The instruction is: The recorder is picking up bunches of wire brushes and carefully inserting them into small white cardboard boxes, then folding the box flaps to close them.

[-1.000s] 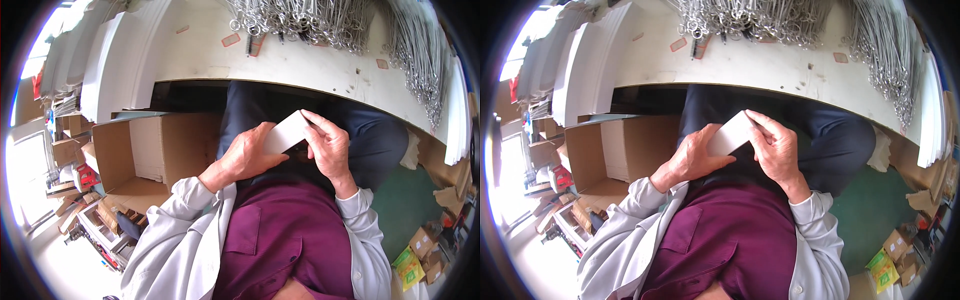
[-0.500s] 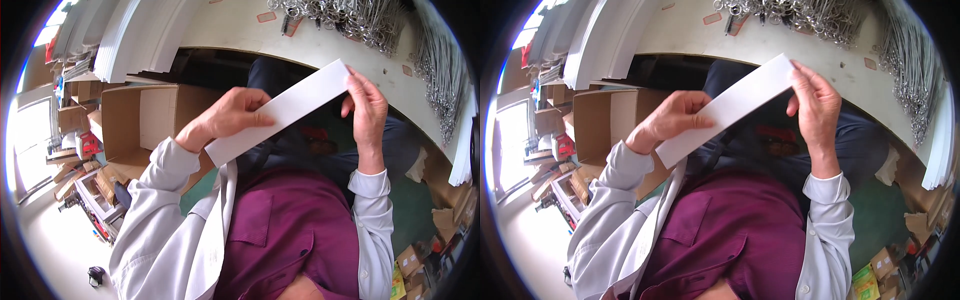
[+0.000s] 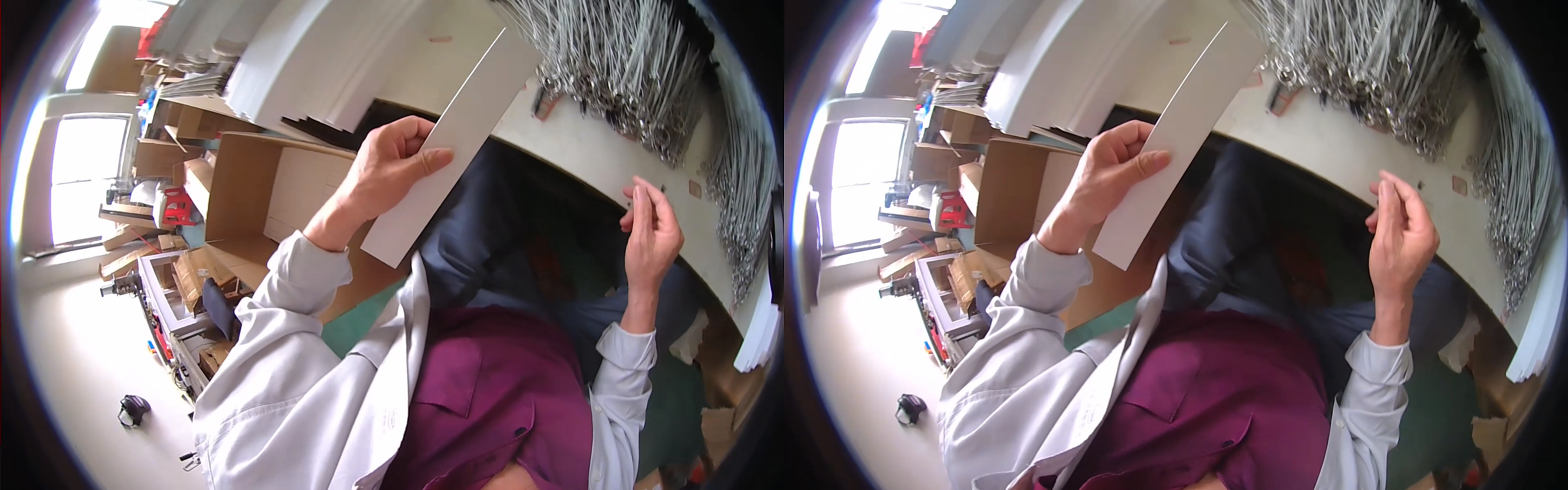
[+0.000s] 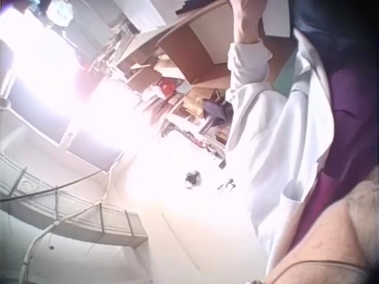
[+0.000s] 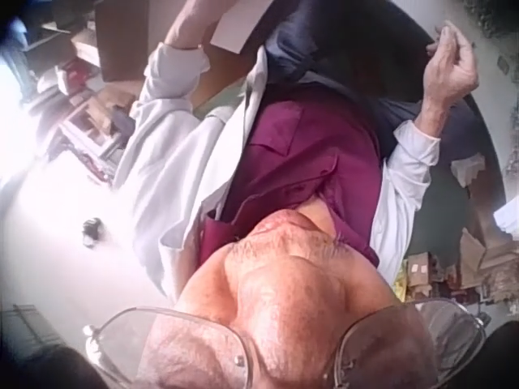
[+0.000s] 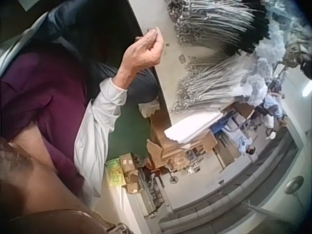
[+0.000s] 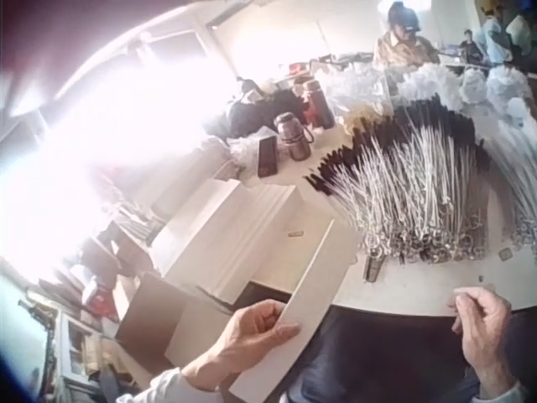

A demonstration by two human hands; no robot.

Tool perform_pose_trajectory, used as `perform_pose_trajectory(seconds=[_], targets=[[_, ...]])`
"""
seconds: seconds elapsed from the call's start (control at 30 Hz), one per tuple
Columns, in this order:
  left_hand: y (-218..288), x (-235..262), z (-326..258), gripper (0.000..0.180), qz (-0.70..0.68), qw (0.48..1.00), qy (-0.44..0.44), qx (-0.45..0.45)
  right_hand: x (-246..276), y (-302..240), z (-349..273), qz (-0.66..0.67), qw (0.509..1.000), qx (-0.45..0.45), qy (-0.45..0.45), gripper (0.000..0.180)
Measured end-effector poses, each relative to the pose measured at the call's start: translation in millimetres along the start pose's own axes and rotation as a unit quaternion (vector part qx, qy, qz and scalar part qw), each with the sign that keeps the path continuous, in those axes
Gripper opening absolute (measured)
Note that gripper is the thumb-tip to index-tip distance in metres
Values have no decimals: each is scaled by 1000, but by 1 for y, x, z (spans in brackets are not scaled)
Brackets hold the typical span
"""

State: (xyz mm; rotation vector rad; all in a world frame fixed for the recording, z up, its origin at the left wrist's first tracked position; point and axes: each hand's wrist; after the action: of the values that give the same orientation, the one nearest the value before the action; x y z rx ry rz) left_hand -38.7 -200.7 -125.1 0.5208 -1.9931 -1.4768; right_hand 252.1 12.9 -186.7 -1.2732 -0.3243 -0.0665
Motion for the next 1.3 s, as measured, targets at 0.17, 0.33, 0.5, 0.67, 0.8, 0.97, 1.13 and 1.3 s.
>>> perform_pose_trajectory(seconds=[0.17,0.33,0.5,0.67,0.8,0.97,1.13,1.3], targets=[[10,29,9,32,87,986,116,-86,-4,5,12,-29,997,68,21,22],[17,74,47,34,356,851,297,-246,-6,28,25,-47,998,31,31,22],[26,119,99,32,467,772,329,-279,-13,27,24,-60,997,35,35,20],[21,127,135,23,647,626,336,-277,-15,37,20,-80,991,79,70,17],[24,113,129,30,659,608,340,-285,-15,31,16,-104,986,104,84,15],[2,122,128,44,607,603,349,-382,-18,23,18,-109,976,165,91,13],[3,36,102,30,416,751,278,-432,-22,16,15,-11,990,115,81,11],[-50,-15,142,27,203,888,243,-333,29,16,13,-6,991,111,73,13]])
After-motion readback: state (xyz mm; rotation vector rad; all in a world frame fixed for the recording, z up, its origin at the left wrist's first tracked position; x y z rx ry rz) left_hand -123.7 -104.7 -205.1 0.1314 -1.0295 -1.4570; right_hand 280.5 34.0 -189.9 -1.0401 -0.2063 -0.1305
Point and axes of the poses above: each hand's wrist, its own z-axis towards the middle knuckle, its own x-axis out of the back of the hand, y = z × x, and after that the axes turned 14 degrees about y, right-handed
